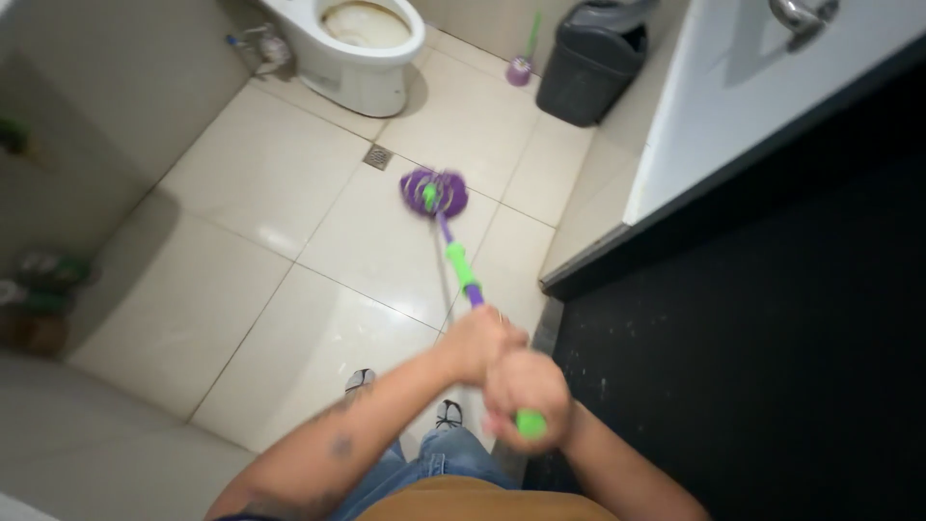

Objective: The recorder is mopping the tiled floor of a bathroom using a purple spin mop.

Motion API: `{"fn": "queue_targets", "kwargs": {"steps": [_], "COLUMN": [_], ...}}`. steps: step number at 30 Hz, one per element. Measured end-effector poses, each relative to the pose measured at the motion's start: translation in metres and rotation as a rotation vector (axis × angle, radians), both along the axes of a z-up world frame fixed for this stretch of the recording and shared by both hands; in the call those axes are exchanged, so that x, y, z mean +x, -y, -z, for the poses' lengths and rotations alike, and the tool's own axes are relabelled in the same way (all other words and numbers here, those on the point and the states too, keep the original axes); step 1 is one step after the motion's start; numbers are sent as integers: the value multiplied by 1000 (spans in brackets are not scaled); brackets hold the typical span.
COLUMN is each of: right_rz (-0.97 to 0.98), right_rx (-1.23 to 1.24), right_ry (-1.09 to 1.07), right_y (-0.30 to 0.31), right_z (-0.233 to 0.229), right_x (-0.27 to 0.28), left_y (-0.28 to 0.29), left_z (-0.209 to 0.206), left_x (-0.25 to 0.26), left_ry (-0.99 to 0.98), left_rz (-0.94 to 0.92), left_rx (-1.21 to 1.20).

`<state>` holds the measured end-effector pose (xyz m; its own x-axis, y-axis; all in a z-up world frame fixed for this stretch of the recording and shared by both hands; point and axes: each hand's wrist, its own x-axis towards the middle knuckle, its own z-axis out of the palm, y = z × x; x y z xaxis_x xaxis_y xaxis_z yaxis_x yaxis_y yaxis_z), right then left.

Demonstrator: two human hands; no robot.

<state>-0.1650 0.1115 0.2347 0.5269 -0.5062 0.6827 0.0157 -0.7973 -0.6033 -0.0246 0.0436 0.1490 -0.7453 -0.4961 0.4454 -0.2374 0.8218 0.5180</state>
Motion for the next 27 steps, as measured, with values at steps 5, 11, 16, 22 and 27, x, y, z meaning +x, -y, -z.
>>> {"fn": "queue_targets", "kwargs": {"steps": [5,11,16,22,27], "right_rz": [55,317,232,-312,-30], "right_rx": [-33,6,74,61,-98], "right_ry": [19,-9,5,-50,-42], "right_y": [22,89,56,6,12], "right_z": [55,99,22,-44,49], "right_x": [-4,36,31,28,69], "left_y": [13,61,37,-45,-21], "left_z": [71,72,43,-15,97], "left_x": [-7,26,25,32,65], "left_ry": [-79,-212,-80,-325,-294], "left_rz": [-183,-533,-513,-205,-329], "left_rx": [85,351,56,70,-29]}}
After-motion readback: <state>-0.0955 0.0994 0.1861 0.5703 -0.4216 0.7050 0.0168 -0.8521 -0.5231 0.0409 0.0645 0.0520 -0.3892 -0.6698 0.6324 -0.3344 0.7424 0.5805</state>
